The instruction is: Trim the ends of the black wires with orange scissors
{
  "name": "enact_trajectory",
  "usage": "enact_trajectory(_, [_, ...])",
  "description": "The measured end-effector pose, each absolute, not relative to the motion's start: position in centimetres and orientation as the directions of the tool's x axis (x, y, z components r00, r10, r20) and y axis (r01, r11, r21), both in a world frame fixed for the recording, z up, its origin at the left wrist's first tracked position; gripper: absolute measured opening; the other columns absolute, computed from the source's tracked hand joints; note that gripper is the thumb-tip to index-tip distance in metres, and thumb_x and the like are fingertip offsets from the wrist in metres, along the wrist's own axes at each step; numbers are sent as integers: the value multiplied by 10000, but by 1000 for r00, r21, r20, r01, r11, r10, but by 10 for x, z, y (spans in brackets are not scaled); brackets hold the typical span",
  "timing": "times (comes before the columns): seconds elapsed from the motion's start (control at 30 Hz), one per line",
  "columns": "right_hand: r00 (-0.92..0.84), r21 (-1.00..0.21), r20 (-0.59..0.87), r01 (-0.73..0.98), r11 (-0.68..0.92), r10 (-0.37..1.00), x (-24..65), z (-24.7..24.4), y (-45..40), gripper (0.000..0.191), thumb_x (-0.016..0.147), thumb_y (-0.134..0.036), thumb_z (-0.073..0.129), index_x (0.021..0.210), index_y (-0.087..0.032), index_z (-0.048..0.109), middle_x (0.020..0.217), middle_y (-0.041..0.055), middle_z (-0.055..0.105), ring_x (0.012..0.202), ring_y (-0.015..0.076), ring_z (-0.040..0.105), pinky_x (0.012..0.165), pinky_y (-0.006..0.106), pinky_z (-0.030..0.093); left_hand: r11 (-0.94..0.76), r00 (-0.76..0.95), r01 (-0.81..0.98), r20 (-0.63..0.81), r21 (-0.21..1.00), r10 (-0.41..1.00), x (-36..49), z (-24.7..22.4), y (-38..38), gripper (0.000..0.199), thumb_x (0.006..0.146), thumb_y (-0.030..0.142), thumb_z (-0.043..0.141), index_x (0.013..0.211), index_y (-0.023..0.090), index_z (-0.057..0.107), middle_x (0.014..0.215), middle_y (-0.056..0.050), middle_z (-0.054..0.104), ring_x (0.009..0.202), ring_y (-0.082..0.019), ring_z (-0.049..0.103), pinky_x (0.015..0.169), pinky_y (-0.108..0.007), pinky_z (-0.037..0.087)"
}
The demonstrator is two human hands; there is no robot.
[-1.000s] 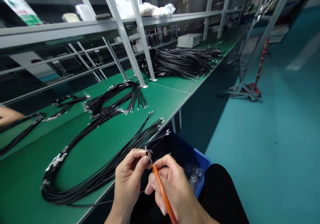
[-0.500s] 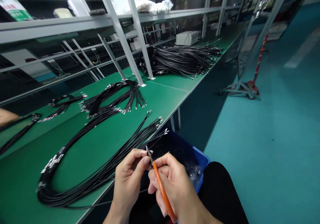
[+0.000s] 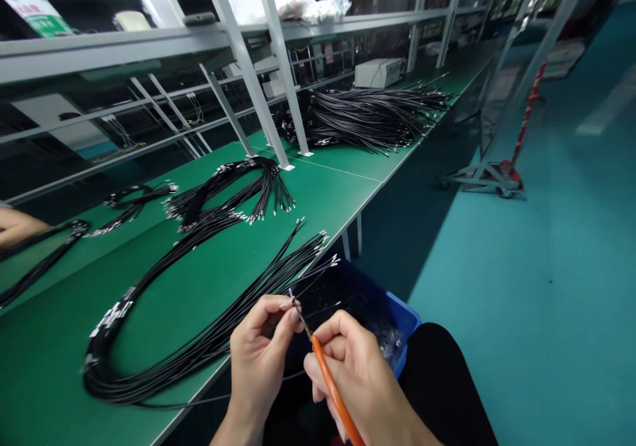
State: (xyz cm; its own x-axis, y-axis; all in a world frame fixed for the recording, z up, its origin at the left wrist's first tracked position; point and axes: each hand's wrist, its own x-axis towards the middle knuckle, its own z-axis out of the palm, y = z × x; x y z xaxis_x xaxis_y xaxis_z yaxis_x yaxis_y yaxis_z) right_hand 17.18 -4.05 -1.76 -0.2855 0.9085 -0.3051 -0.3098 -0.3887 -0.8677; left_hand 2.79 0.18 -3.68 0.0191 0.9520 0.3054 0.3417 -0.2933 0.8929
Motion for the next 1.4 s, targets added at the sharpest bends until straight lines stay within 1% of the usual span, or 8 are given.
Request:
enact_trajectory(0.4, [-315, -854, -299, -332, -400, 901, 170, -21, -33, 390, 754, -529, 639, 801, -185, 461, 554, -62, 545, 272, 9, 359, 272, 118, 238, -334, 49, 345, 339, 877, 940, 28, -38, 0, 48, 819, 177, 583, 796, 190, 624, 751, -14, 625, 671, -151, 608, 639, -249, 488])
enact_trajectory(0.63, [-232, -848, -408, -263, -460, 883, 166, -12, -28, 464, 653, -586, 680, 751, -187, 464, 505, -62, 545, 247, 20, 357, 245, 122, 216, -334, 46, 378, 343, 863, 938, 31, -39, 2, 58, 819, 167, 577, 789, 192, 619, 741, -10, 633, 661, -148, 613, 627, -243, 477])
enact_trajectory(0.87, [-195, -877, -410, -186, -444, 891, 167, -14, -32, 246, 783, -408, 612, 770, -202, 477, 526, -67, 555, 272, 41, 380, 269, 141, 239, -350, 44, 426, 367, 834, 929, 32, -40, 3, 59, 810, 182, 585, 783, 185, 637, 725, -13, 646, 647, -152, 607, 611, -242, 473])
enact_trajectory(1.0, [-125, -930, -336, -116, -350, 934, 169, -14, -38, 154, 730, -201, 662, 721, -190, 509, 514, -66, 533, 440, 75, 480, 413, 163, 341, -389, 32, 452, 421, 803, 907, 34, -38, 5, 43, 808, 187, 598, 786, 185, 635, 735, -7, 642, 653, -142, 598, 605, -230, 471])
enact_trajectory(1.07, [-92, -937, -320, -119, -330, 943, 171, -13, -40, 148, 707, -164, 668, 729, -189, 524, 535, -59, 547, 478, 86, 496, 455, 176, 365, -391, 46, 467, 420, 793, 907, 34, -39, 5, 48, 813, 187, 596, 785, 188, 634, 730, -1, 636, 650, -137, 591, 604, -227, 464])
enact_trajectory(1.17, [-13, -933, -311, -185, -308, 950, 177, -13, -41, 195, 714, -220, 697, 800, -198, 524, 590, -41, 578, 505, 94, 503, 448, 177, 361, -392, 86, 486, 403, 781, 911, 36, -42, 6, 57, 818, 184, 589, 779, 186, 630, 737, -7, 638, 674, -145, 590, 627, -237, 458])
enact_trajectory(1.27, [5, -927, -293, -248, -283, 956, 184, -15, -39, 288, 730, -317, 725, 875, -211, 499, 621, -47, 575, 437, 60, 431, 384, 160, 282, -391, 102, 497, 395, 775, 913, 39, -46, 6, 67, 825, 172, 575, 775, 183, 618, 730, -12, 637, 672, -148, 591, 634, -243, 456])
enact_trajectory(1.4, [-216, -876, -270, -349, -332, 938, 195, -24, -34, 288, 788, -396, 674, 881, -204, 481, 608, -53, 560, 363, 25, 342, 364, 160, 220, -473, 125, 530, 487, 704, 865, 41, -47, 5, 69, 817, 124, 567, 802, 182, 601, 729, -7, 628, 659, -133, 590, 631, -230, 453])
